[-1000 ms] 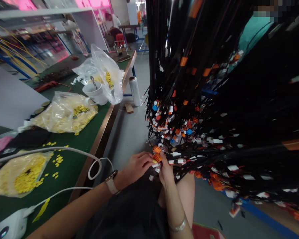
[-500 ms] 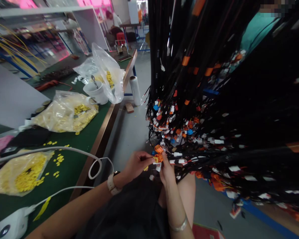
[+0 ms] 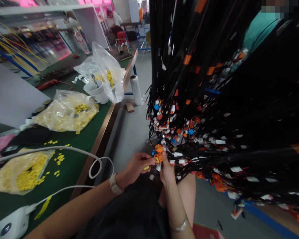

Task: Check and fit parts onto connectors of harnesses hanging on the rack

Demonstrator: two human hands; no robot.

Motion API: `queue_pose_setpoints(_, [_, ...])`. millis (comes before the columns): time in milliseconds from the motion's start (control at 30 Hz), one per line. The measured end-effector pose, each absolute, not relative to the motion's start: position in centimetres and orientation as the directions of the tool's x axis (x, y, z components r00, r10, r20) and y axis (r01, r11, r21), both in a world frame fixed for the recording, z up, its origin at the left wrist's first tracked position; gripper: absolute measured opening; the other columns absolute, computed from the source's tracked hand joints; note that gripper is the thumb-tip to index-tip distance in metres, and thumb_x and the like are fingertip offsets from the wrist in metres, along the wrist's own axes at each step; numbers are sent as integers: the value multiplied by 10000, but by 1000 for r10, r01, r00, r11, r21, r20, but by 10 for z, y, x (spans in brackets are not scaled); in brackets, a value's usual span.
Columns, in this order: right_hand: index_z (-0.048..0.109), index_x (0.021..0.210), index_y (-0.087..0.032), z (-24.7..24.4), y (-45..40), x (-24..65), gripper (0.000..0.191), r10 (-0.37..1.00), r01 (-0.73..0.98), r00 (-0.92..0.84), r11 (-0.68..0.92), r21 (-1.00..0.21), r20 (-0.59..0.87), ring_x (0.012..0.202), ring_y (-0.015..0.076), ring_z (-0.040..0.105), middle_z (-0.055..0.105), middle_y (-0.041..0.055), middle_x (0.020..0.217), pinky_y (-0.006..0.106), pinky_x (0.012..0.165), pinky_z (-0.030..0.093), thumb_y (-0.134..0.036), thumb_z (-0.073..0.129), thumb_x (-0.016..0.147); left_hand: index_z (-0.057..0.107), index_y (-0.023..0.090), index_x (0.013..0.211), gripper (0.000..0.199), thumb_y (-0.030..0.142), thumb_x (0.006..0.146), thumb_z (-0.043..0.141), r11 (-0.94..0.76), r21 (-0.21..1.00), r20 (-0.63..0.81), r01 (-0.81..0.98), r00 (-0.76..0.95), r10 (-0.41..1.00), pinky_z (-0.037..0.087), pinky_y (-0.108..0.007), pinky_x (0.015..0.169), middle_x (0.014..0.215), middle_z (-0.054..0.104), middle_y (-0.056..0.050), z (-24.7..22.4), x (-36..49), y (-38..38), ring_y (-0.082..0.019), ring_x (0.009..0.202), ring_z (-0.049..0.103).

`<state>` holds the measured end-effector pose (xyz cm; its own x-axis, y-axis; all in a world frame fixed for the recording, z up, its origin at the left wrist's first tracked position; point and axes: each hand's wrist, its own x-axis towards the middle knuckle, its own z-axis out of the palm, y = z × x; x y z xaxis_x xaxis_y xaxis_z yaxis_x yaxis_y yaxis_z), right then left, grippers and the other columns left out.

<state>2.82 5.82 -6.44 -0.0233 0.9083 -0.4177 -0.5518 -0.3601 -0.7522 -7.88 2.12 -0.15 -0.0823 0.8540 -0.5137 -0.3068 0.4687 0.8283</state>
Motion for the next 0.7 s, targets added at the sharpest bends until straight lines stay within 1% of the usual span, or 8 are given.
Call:
queue_pose_setpoints(100, [654,919,-206,-65,58,28,374,903,-577,-16,-359,-734,-429,780,185,614,672,7,849,305,662,505,-394,764,615,592,105,635,338,399,565,745,473,824,-522,-313,-94,848,228,-169,355,532,541,18,-3,-79,22,-52,403,442])
queue_pose_setpoints(200, [656,900,-212,-64,58,28,359,899,-591,-21,-364,-720,-438,762,173,611,665,-7,817,298,671,506,-384,774,607,581,104,639,330,383,570,743,463,823,-516,-329,-93,851,225,-167,349,562,564,9,-4,-78,22,-47,397,440])
queue_pose_setpoints(333, [659,840,-201,-63,57,27,336,903,-561,-8,-360,-745,-430,735,180,610,657,2,767,324,695,509,-402,772,596,559,111,627,316,370,578,734,458,815,-520,-355,-99,848,225,-162,346,556,567,9,-7,-77,22,-50,406,452])
queue_pose_setpoints(433, [663,918,-197,-63,57,27,383,915,-538,-10,-344,-769,-403,756,187,612,665,16,807,343,728,508,-403,759,611,542,121,640,333,376,569,743,466,808,-536,-361,-120,836,231,-157,348,556,565,19,-8,-76,21,-46,407,446])
queue_pose_setpoints(533, [656,1003,-208,-64,57,27,417,929,-530,-39,-332,-781,-368,809,187,615,676,26,895,344,770,500,-394,741,639,521,129,648,339,373,576,746,455,814,-532,-362,-146,834,239,-157,346,544,554,30,-9,-75,21,-40,394,424])
queue_pose_setpoints(633, [650,1035,-228,-66,57,27,410,943,-547,-53,-302,-781,-327,883,184,610,675,23,974,336,833,480,-376,731,661,504,134,646,342,369,584,743,441,815,-521,-377,-142,842,227,-160,337,535,546,36,-9,-74,20,-33,375,398])
queue_pose_setpoints(700, [650,1040,-237,-66,57,27,413,946,-568,-60,-295,-768,-319,916,179,604,674,14,991,323,856,469,-361,742,657,480,141,640,350,361,584,746,436,806,-519,-400,-126,845,217,-159,334,528,539,41,-8,-74,20,-29,367,387])
